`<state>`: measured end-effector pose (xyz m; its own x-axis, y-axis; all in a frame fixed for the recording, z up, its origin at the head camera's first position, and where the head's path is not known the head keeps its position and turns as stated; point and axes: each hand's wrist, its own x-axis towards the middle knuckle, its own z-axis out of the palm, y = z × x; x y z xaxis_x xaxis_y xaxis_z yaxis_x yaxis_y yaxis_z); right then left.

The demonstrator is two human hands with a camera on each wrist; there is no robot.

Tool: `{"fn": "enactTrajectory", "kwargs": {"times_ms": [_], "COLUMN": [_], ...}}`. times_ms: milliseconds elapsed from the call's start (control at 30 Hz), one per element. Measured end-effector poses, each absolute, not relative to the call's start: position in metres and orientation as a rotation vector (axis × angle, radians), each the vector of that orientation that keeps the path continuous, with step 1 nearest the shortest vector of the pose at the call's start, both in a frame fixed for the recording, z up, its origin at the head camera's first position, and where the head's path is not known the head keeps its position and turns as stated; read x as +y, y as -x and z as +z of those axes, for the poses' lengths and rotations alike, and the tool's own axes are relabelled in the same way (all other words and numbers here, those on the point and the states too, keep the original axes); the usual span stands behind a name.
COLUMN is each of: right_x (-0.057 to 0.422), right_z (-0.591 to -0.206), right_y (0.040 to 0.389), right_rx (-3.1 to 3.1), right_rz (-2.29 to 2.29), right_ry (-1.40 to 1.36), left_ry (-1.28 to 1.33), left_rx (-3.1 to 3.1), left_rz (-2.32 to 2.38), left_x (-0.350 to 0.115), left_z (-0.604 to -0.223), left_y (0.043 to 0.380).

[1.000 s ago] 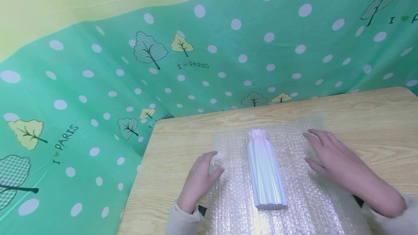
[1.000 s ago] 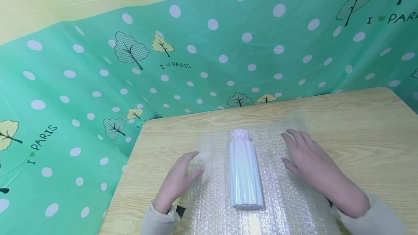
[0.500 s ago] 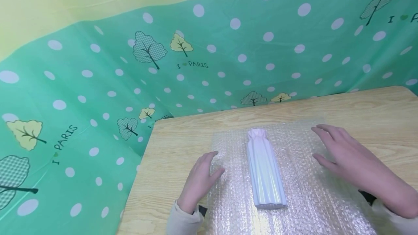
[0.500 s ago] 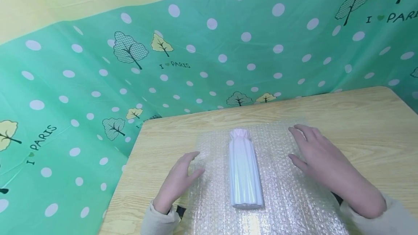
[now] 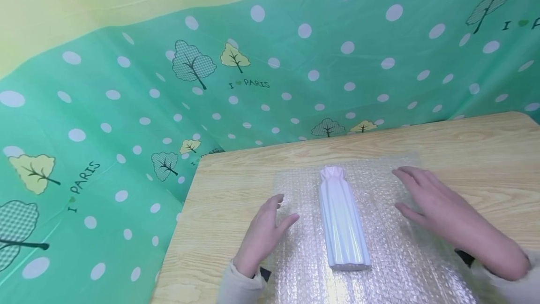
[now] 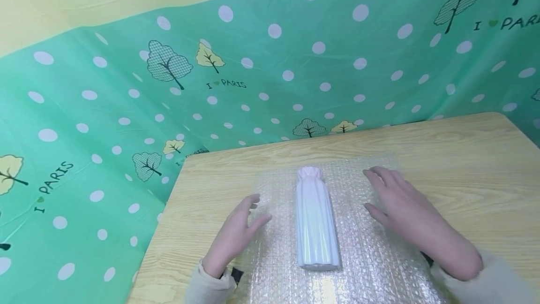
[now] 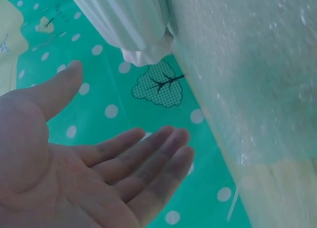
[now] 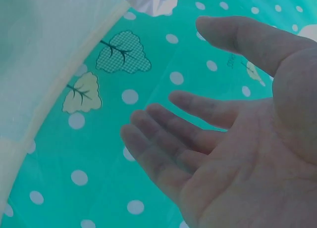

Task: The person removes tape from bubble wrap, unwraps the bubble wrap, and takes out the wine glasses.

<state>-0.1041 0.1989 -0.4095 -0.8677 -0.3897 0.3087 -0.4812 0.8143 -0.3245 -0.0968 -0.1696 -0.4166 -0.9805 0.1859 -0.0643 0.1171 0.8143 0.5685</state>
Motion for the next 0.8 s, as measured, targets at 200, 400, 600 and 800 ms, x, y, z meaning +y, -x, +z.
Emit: {"fn": "enactTrajectory", "kwargs": {"times_ms": [200,400,600,800], "right_x": [0.189,0.180,0.172,0.165], "right_z": [-0.411,-0.414,-0.417,-0.420], "right_y": [0.104,0.105,0.108,0.111], "right_rx": [-2.843,-2.949,-3.015,-3.014], "right_rz": [0.635,0.709,0.810,0.870], "right_ry": [-0.661,-0.600,-0.535,-0.541], "left_ry": [-0.280,-0.296,-0.321,-0.321], "left_rx": [2.867,2.856,2.871,2.845], "left_rz": [0.898,0.892,0.881,0.907], "left_x": [-0.165,-0.159,-0.156,-0.151], "left_z": [-0.420,-0.422,-0.422,-0.422], "left_y": [0.096,0.097,0.099,0.100]}}
